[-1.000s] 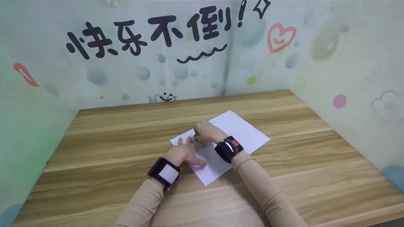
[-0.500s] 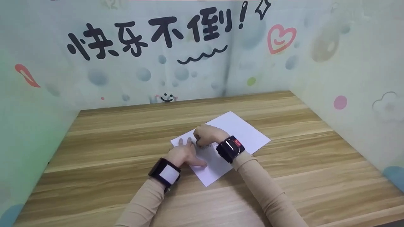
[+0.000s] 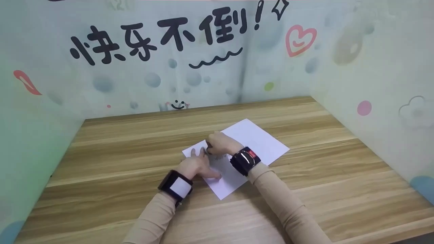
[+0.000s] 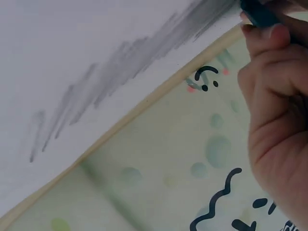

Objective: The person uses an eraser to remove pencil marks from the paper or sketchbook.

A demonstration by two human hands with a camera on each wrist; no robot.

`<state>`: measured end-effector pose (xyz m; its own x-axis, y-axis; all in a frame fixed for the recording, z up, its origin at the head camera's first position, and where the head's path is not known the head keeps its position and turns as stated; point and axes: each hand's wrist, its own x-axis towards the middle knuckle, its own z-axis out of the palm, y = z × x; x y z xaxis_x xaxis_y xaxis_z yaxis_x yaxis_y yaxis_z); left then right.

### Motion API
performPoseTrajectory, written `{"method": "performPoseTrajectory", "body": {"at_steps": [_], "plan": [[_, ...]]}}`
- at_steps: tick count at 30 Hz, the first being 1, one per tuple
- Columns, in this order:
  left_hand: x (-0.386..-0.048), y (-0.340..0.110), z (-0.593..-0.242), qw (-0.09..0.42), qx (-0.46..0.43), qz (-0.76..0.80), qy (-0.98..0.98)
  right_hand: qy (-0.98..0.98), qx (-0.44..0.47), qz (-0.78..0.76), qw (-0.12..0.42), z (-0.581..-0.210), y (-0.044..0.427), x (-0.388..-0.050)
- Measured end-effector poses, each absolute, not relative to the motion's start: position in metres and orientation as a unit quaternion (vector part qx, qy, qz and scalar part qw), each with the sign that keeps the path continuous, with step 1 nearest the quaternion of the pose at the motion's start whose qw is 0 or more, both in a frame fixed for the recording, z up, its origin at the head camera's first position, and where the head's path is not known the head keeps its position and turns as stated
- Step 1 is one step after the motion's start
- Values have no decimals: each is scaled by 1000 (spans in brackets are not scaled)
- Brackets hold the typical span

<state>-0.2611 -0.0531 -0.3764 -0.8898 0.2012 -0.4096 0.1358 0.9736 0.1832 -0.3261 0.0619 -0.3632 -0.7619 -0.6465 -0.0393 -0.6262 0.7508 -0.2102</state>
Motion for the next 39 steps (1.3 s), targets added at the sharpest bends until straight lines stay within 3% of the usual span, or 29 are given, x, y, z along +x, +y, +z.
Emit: {"method": "performPoseTrajectory", "body": {"at_steps": [5, 10, 16, 21, 25, 30, 36, 39], "plan": [[-261, -54, -375, 217, 95, 66, 969, 940, -316, -75, 105, -358, 60, -323], [-262, -56, -373, 212, 95, 68, 970, 941, -319, -82, 73, -358, 59, -324], [-261, -54, -375, 208, 99, 68, 971, 941, -312, -70, 113, -357, 65, -323], [-262, -54, -376, 209, 88, 71, 971, 935, -338, -72, 77, -360, 67, -323], [-262, -52, -377, 216, 91, 75, 969, 935, -333, -46, 117, -358, 71, -321], [-262, -52, -377, 219, 89, 74, 969, 926, -370, -55, 62, -362, 73, -321], [-262, -54, -375, 216, 85, 74, 970, 926, -362, -59, 93, -360, 76, -322], [-262, -55, -374, 216, 87, 75, 970, 920, -380, -72, 59, -362, 74, -324]]}}
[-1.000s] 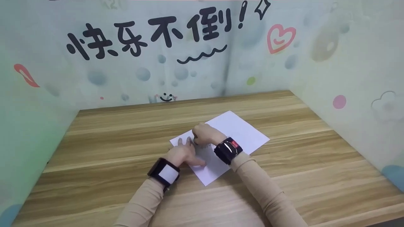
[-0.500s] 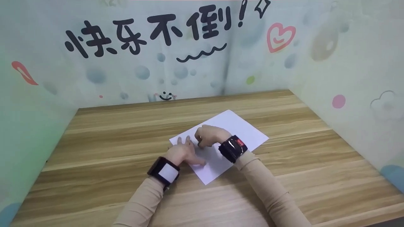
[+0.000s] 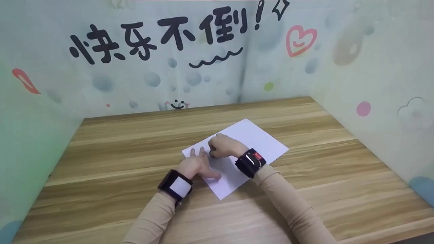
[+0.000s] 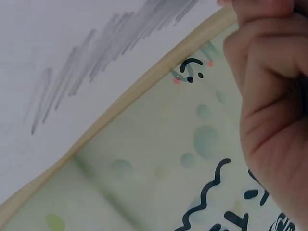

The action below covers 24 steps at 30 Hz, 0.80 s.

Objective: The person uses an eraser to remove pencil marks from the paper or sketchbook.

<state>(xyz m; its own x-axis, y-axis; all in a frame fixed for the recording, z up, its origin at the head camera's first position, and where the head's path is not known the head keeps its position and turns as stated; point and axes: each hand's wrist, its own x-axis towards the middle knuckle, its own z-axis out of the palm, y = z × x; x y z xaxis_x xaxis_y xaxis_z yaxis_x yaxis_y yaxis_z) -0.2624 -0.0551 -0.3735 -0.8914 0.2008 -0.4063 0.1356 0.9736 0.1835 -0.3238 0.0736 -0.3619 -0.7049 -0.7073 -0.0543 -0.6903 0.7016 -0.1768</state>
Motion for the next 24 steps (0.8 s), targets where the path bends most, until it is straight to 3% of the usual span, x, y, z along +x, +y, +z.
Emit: {"method": "performPoseTrajectory", "body": {"at_steps": [2, 6, 11, 15, 20, 24], "plan": [[-262, -55, -373, 216, 83, 74, 970, 916, -392, -70, 41, -363, 72, -323], [-262, -56, -373, 220, 85, 74, 969, 920, -382, -58, 62, -362, 70, -321], [-263, -56, -373, 220, 87, 77, 969, 917, -392, -66, 27, -364, 69, -321], [-263, -56, -375, 217, 92, 74, 969, 929, -359, -58, 71, -361, 71, -320], [-262, -54, -377, 215, 91, 77, 969, 921, -383, -52, 49, -364, 74, -322], [-262, -54, -379, 208, 87, 70, 972, 920, -379, -61, 83, -366, 78, -324]]}}
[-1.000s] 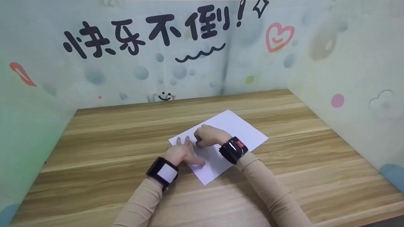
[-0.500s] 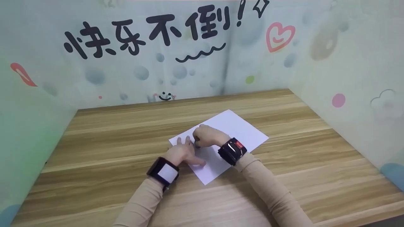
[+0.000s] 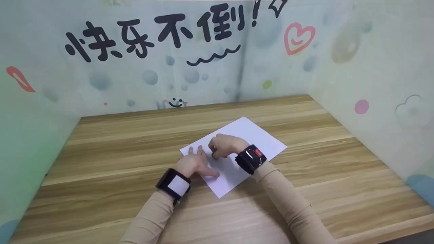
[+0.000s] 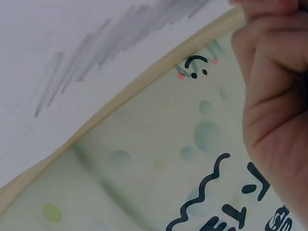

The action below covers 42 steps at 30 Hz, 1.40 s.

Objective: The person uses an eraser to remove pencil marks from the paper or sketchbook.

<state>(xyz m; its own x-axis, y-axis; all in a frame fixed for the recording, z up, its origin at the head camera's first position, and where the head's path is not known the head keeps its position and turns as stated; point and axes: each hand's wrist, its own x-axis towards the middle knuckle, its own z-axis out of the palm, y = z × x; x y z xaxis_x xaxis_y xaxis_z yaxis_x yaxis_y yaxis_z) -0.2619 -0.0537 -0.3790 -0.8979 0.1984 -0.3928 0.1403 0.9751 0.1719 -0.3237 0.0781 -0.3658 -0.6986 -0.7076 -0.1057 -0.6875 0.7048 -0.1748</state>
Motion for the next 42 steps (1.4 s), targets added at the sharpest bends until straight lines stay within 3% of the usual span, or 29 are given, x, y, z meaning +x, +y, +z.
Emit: {"method": "performPoseTrajectory", "body": {"at_steps": [6, 11, 16, 21, 26, 30, 36, 42], "plan": [[-261, -55, -379, 209, 85, 74, 971, 920, -384, -58, 51, -366, 78, -325], [-260, -53, -379, 205, 88, 68, 972, 931, -348, -49, 98, -362, 78, -322], [-261, -52, -378, 215, 85, 72, 970, 929, -366, -45, 38, -365, 76, -323], [-261, -50, -377, 219, 88, 67, 969, 935, -341, -42, 91, -360, 78, -322], [-261, -49, -377, 210, 85, 64, 972, 930, -360, -58, 52, -363, 79, -325], [-260, -48, -378, 206, 86, 61, 973, 937, -336, -46, 90, -361, 80, -324], [-260, -47, -379, 206, 82, 65, 973, 933, -349, -55, 62, -363, 81, -326], [-262, -45, -377, 213, 77, 72, 971, 940, -318, -49, 118, -358, 84, -327]]}}
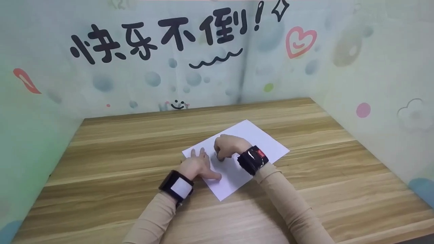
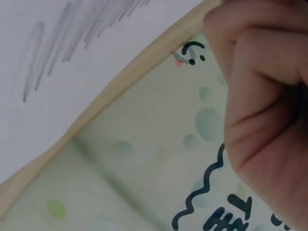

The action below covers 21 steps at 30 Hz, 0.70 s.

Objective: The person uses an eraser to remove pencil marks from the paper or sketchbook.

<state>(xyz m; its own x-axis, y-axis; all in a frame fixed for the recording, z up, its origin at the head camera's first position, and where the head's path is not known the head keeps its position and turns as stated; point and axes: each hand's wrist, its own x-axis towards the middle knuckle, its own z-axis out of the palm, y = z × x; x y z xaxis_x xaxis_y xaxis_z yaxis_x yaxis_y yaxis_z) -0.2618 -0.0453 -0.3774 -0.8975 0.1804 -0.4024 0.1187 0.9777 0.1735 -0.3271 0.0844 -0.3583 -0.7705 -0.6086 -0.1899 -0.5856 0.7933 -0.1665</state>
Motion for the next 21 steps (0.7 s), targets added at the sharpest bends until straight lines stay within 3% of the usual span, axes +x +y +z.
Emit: {"method": "performPoseTrajectory", "body": {"at_steps": [4, 9, 15, 21], "plan": [[-263, -43, -378, 210, 71, 75, 972, 928, -361, -56, 73, -362, 86, -329], [-264, -42, -377, 206, 74, 75, 973, 932, -343, -42, 107, -359, 86, -331], [-266, -43, -374, 209, 74, 70, 973, 922, -377, -60, 59, -359, 84, -335], [-266, -44, -373, 205, 77, 72, 973, 937, -312, -55, 149, -347, 92, -333]]}}
